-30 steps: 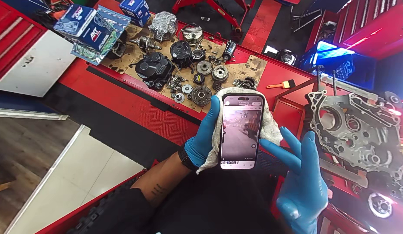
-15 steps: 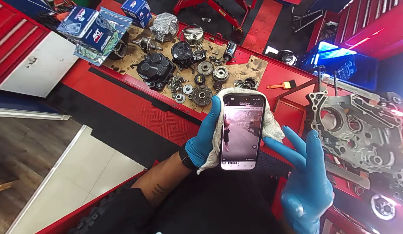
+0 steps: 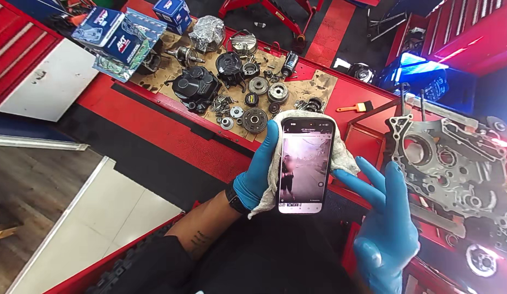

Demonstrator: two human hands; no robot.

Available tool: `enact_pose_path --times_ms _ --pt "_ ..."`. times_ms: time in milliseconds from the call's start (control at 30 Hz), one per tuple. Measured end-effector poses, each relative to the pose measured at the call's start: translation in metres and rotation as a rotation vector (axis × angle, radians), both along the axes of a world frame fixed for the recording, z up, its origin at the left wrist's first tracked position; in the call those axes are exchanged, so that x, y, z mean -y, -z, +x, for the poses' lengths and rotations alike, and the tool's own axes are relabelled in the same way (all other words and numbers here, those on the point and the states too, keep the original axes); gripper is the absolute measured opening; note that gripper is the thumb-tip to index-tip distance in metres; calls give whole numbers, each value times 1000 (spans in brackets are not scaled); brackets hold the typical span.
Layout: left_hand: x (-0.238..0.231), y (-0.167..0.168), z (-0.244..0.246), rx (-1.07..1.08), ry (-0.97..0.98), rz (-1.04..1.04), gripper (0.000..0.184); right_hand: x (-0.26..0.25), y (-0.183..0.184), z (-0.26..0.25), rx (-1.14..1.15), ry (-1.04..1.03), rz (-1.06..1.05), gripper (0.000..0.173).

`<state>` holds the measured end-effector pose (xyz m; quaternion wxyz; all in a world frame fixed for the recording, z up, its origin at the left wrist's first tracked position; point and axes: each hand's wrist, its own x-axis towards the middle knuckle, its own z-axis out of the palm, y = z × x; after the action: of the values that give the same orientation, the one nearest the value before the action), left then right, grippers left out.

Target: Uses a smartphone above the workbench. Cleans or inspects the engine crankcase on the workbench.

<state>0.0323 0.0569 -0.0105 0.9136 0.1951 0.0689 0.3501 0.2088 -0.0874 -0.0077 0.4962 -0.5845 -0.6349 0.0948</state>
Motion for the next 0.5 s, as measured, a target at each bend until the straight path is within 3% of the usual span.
enact_pose_path --times_ms 500 --pt "0 5 -1 6 15 3 54 1 -2 -1 -7 -6 -3 85"
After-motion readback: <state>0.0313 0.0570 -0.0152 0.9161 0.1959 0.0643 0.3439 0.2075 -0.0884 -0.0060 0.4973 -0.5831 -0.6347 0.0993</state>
